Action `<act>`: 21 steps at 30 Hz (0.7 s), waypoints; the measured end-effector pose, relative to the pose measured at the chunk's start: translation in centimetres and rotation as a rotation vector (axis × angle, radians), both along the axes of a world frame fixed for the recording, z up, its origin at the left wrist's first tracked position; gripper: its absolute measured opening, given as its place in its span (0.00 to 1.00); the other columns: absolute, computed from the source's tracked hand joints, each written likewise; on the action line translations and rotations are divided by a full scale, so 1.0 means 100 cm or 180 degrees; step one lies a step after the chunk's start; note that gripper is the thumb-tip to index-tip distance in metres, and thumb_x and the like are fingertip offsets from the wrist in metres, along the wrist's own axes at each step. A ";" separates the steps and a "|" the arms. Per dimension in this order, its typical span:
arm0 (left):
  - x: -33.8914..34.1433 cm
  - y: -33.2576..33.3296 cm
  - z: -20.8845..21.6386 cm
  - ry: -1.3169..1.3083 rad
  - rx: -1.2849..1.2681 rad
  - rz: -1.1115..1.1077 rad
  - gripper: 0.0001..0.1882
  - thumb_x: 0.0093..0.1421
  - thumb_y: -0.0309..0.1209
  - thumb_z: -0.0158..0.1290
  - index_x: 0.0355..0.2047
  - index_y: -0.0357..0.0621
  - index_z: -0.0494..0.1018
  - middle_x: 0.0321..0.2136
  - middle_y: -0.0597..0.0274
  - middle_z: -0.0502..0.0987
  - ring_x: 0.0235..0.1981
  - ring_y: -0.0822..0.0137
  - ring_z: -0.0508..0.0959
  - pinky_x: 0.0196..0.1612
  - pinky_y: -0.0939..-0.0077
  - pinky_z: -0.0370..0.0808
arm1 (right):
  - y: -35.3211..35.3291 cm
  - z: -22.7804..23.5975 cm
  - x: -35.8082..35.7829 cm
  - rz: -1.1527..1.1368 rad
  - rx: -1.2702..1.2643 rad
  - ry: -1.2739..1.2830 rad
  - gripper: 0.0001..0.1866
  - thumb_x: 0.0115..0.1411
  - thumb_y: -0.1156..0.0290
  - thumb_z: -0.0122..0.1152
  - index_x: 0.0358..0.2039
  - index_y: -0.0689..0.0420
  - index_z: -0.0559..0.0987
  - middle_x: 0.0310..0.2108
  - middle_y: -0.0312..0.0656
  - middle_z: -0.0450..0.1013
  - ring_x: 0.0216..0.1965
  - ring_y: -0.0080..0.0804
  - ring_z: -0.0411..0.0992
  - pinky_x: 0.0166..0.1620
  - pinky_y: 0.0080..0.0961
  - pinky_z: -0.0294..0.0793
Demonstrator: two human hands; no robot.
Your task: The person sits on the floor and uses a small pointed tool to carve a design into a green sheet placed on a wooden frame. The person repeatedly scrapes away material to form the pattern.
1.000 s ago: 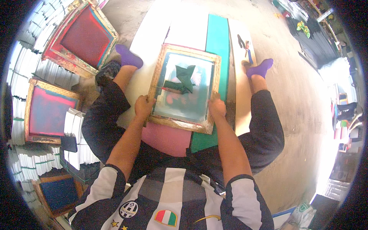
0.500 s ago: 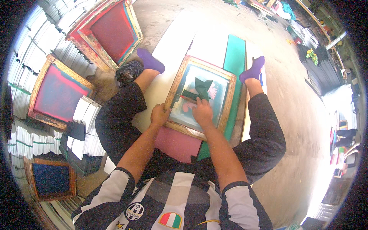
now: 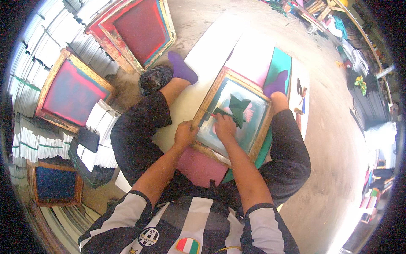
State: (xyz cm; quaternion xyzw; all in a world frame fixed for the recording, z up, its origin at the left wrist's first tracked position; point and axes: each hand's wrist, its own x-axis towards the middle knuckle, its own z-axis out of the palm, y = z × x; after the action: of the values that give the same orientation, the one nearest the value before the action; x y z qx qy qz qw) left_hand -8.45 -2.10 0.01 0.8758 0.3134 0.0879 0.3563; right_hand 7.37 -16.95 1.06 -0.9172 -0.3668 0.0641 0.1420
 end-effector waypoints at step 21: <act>0.000 -0.001 0.007 -0.0143 0.0293 0.0025 0.26 0.59 0.40 0.62 0.50 0.31 0.77 0.42 0.42 0.80 0.47 0.43 0.78 0.54 0.54 0.74 | 0.017 0.013 0.034 -0.1065 0.0437 0.3648 0.21 0.69 0.53 0.56 0.38 0.61 0.83 0.28 0.51 0.78 0.30 0.48 0.77 0.37 0.43 0.74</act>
State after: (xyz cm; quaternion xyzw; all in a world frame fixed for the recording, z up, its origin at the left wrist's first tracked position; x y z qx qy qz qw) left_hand -8.44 -2.16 0.71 0.8878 0.3044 0.1233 0.3223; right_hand 10.82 -15.26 2.37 -0.7705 -0.0857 0.5013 0.3843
